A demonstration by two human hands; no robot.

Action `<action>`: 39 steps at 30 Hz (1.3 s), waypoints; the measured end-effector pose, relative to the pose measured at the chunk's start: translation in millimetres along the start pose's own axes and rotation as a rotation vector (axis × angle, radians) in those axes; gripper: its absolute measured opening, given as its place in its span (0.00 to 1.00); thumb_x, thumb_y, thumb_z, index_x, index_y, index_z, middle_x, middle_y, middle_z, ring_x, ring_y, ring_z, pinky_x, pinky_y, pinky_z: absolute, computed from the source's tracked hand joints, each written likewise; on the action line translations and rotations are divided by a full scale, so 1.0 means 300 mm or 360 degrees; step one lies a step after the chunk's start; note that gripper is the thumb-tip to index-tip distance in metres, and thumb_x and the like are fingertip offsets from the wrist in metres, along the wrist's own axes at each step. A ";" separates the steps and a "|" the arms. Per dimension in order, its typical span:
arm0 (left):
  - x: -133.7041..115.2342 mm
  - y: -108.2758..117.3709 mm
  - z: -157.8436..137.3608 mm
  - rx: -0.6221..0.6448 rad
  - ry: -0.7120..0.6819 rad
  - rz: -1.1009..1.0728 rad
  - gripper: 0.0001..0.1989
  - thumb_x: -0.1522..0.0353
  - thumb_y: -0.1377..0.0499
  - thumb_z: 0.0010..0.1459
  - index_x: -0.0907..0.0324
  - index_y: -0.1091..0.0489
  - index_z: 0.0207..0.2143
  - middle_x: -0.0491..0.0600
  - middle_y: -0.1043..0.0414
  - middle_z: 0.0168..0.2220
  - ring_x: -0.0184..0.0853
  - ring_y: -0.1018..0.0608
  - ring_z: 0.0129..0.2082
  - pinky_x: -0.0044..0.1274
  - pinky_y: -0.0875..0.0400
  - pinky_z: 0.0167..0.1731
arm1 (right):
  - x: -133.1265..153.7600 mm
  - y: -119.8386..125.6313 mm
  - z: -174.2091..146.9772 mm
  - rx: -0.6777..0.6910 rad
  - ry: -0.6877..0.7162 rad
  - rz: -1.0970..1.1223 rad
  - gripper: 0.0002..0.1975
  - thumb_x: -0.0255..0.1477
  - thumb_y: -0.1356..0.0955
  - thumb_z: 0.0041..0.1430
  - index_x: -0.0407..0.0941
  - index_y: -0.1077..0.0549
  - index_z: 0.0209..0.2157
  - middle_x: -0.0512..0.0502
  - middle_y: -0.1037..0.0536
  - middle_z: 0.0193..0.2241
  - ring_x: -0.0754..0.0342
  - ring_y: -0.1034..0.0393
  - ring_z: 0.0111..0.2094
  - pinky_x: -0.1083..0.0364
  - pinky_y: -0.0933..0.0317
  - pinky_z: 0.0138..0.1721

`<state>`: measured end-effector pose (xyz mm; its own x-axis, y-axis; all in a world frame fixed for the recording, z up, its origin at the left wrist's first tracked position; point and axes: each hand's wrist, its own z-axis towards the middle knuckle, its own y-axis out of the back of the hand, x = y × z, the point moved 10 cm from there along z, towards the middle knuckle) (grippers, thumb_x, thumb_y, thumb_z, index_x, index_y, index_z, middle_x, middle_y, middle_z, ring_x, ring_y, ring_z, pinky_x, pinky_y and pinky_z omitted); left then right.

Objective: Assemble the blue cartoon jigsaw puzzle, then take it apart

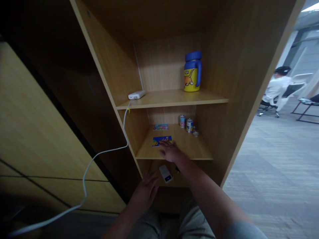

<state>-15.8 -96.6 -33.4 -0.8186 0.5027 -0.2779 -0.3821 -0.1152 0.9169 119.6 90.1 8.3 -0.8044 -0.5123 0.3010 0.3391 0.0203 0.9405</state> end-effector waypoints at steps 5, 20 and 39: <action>0.038 0.105 0.316 -0.0155 -0.0057 -0.0014 0.28 0.60 0.52 0.80 0.61 0.37 0.75 0.62 0.41 0.78 0.48 0.42 0.80 0.49 0.38 0.76 | -0.043 -0.001 0.110 -0.0035 -0.0246 0.0104 0.37 0.52 0.46 0.80 0.49 0.43 0.80 0.39 0.49 0.81 0.42 0.59 0.82 0.33 0.66 0.78; 0.265 -0.037 0.804 0.0258 0.0554 0.0227 0.41 0.47 0.66 0.77 0.58 0.45 0.80 0.56 0.50 0.81 0.52 0.46 0.81 0.51 0.53 0.79 | -0.279 0.006 0.338 -0.0030 -0.0425 -0.0066 0.34 0.40 0.48 0.81 0.47 0.49 0.81 0.42 0.54 0.82 0.47 0.61 0.82 0.38 0.62 0.78; 0.399 0.000 0.882 0.0000 0.0801 0.0284 0.35 0.53 0.56 0.75 0.57 0.36 0.76 0.61 0.42 0.78 0.55 0.40 0.79 0.54 0.50 0.77 | -0.359 0.054 0.280 -0.0307 -0.0792 -0.0181 0.34 0.46 0.45 0.80 0.42 0.34 0.74 0.28 0.34 0.74 0.36 0.44 0.75 0.36 0.57 0.72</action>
<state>-0.2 190.2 9.2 -0.9753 0.0020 -0.2208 -0.2182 -0.1616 0.9624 170.6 217.6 4.3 -0.9591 -0.0331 0.2812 0.2821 -0.1937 0.9396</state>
